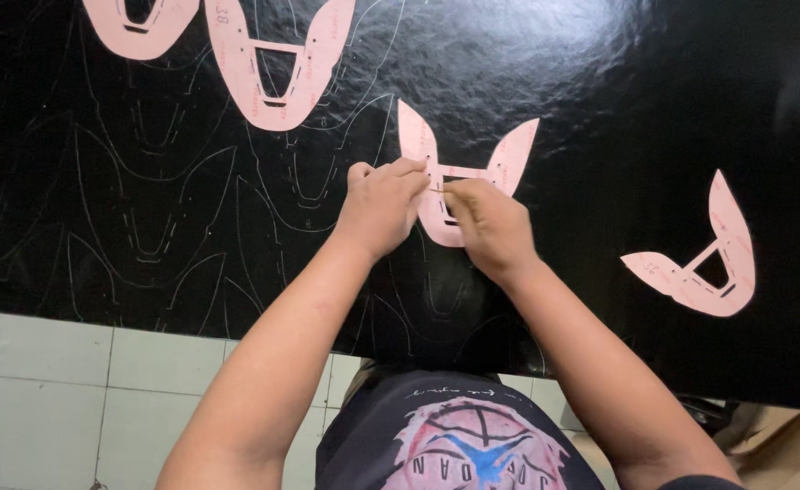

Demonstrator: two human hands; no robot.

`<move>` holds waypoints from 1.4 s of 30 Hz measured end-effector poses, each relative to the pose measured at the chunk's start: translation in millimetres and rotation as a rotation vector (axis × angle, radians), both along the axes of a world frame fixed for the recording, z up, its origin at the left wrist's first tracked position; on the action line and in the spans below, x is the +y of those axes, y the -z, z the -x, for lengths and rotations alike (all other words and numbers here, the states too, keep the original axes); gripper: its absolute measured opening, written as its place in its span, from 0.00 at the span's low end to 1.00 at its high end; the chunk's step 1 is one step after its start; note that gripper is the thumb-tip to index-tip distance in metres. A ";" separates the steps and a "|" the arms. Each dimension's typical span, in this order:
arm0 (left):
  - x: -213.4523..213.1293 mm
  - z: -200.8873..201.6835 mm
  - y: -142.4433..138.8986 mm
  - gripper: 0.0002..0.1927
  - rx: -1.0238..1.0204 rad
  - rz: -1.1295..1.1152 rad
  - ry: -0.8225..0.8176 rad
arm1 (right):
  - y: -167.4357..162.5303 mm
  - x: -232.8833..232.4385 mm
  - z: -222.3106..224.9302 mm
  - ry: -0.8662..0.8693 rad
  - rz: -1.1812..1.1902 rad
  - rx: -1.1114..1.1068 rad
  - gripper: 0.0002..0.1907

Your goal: The person places pink paper pattern pieces one at a time onto a large sheet of black material on the work table, holds each pattern flat with one hand, and traces around its edges with a marking pen held in the other hand. Traced patterns are moved aside and set on a pile at the side of the table as the person works along the sheet.

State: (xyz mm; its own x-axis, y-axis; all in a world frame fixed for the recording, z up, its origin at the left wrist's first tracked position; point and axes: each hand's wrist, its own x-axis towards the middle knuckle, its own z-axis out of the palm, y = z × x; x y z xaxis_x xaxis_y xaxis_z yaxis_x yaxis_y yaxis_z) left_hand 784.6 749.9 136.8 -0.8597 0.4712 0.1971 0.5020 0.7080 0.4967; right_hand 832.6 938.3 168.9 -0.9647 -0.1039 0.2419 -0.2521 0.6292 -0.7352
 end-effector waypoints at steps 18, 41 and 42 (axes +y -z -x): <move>12.7 -9.7 -12.2 0.26 0.053 0.058 0.009 | 1.7 20.6 -27.7 -0.066 -0.143 -0.061 0.06; 25.6 -9.9 -18.7 0.23 -0.009 0.305 0.015 | 8.4 45.7 -10.4 0.137 -0.019 -0.248 0.08; 25.6 -10.2 -18.2 0.23 -0.010 0.306 0.013 | 8.6 44.9 -11.4 0.131 -0.022 -0.235 0.08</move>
